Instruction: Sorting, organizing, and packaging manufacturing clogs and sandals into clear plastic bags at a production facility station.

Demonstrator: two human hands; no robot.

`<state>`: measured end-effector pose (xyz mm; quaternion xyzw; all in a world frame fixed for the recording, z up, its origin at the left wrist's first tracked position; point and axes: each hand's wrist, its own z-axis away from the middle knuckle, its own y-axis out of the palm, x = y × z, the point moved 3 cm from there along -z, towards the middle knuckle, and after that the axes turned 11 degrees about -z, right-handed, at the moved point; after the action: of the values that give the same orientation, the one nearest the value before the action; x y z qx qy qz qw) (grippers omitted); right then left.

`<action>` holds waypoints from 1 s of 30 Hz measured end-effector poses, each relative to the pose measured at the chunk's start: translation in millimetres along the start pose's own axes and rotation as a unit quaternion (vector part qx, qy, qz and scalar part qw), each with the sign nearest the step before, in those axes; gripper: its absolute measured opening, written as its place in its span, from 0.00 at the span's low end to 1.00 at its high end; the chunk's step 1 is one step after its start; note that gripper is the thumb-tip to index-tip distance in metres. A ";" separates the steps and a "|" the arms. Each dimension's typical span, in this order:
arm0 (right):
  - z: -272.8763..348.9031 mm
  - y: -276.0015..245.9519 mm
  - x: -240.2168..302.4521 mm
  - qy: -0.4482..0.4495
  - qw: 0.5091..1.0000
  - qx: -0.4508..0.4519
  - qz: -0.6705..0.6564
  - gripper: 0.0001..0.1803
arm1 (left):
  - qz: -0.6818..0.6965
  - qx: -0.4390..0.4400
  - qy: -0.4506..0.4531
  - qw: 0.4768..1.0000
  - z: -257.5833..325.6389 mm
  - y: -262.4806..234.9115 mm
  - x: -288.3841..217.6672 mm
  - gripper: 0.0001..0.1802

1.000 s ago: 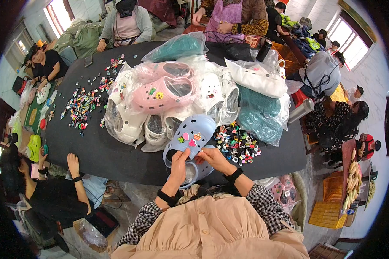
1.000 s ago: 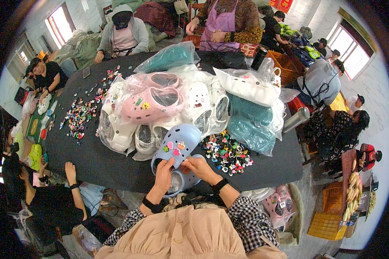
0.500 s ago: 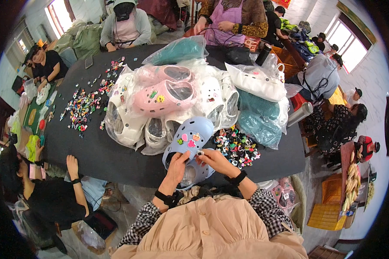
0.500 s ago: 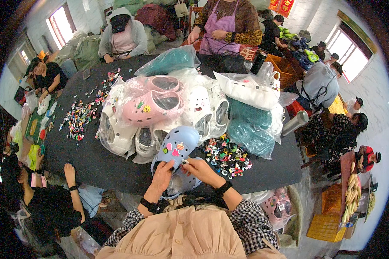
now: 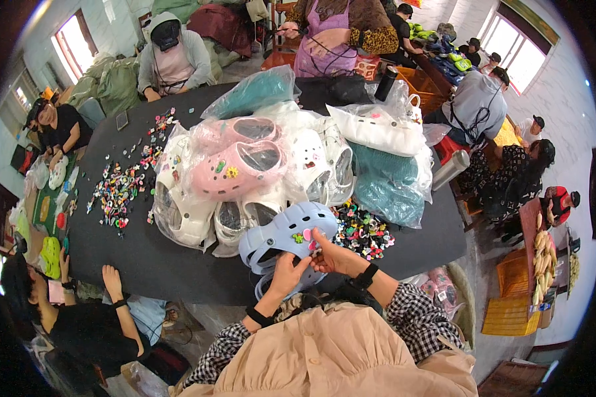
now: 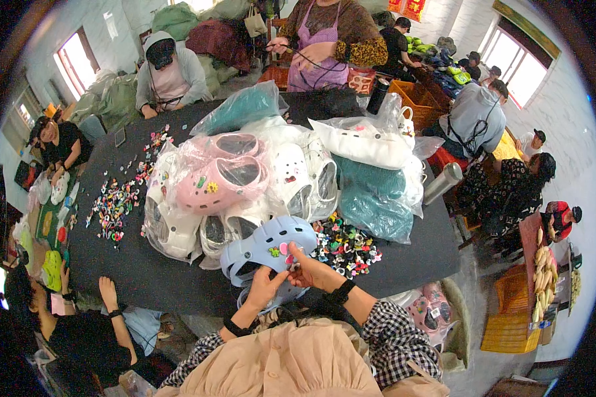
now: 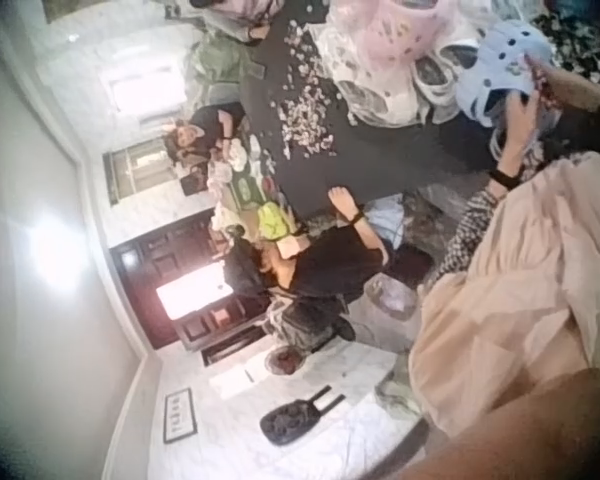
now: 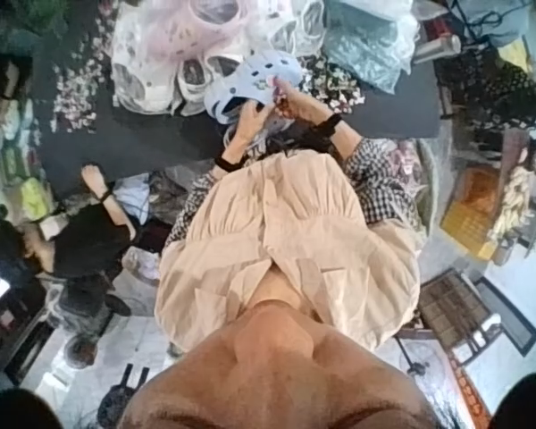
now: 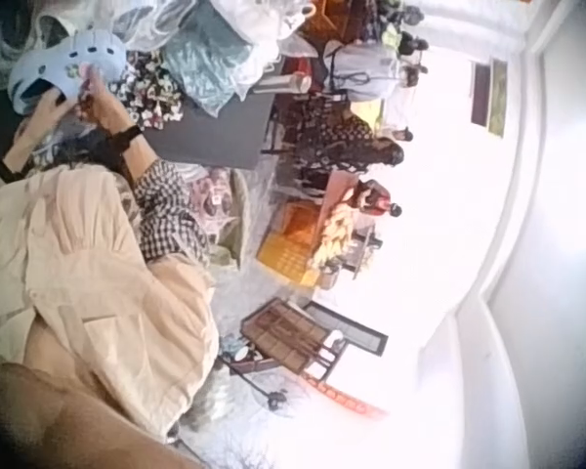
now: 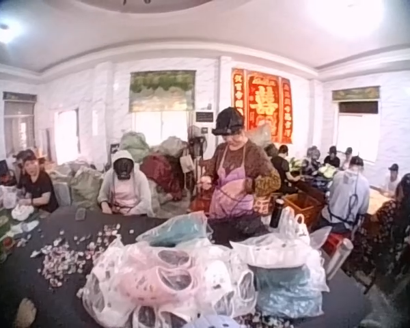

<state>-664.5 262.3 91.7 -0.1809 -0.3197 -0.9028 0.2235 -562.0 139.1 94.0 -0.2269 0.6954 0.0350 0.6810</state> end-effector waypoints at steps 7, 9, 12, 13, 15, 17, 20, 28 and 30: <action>6.6 -4.5 -3.5 -0.008 1.000 0.012 0.006 0.27 | 0.067 0.048 -0.077 0.994 0.6 1.9 6.0 0.09; 9.2 -6.3 -8.6 -0.010 0.997 0.069 -0.027 0.20 | 0.069 0.047 -0.068 0.994 -0.2 1.3 -0.1 0.09; 12.5 -8.4 -3.7 -0.005 0.994 0.108 -0.011 0.15 | 0.096 0.046 -0.082 0.991 0.1 2.5 8.6 0.08; 12.7 -9.6 -3.2 -0.001 0.994 0.110 -0.012 0.15 | 0.121 0.048 -0.104 0.986 1.9 3.1 15.0 0.07; 13.2 -19.1 -5.7 -0.038 0.993 0.102 0.049 0.13 | 0.142 0.068 -0.125 0.980 -3.0 1.0 5.4 0.09; 10.6 -15.5 -8.1 -0.076 0.987 0.123 0.075 0.13 | 0.162 0.085 -0.147 0.972 -5.7 -1.3 0.6 0.10; 17.5 -7.1 -4.8 -0.111 0.983 0.066 0.128 0.15 | 0.077 0.078 -0.136 0.985 -3.5 -5.7 0.9 0.17; 42.0 -49.9 27.9 -0.311 0.868 -0.186 0.340 0.19 | -0.228 0.191 0.032 0.954 24.7 -62.4 -30.0 0.28; 49.6 -43.8 35.5 -0.426 0.753 -0.265 0.425 0.23 | -0.300 0.188 0.069 0.933 32.4 -76.6 -52.9 0.29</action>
<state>-707.8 315.3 122.8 -0.7159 -0.0198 -0.5928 0.3685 -505.6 96.4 162.6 -0.2946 0.6339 -0.3181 0.6405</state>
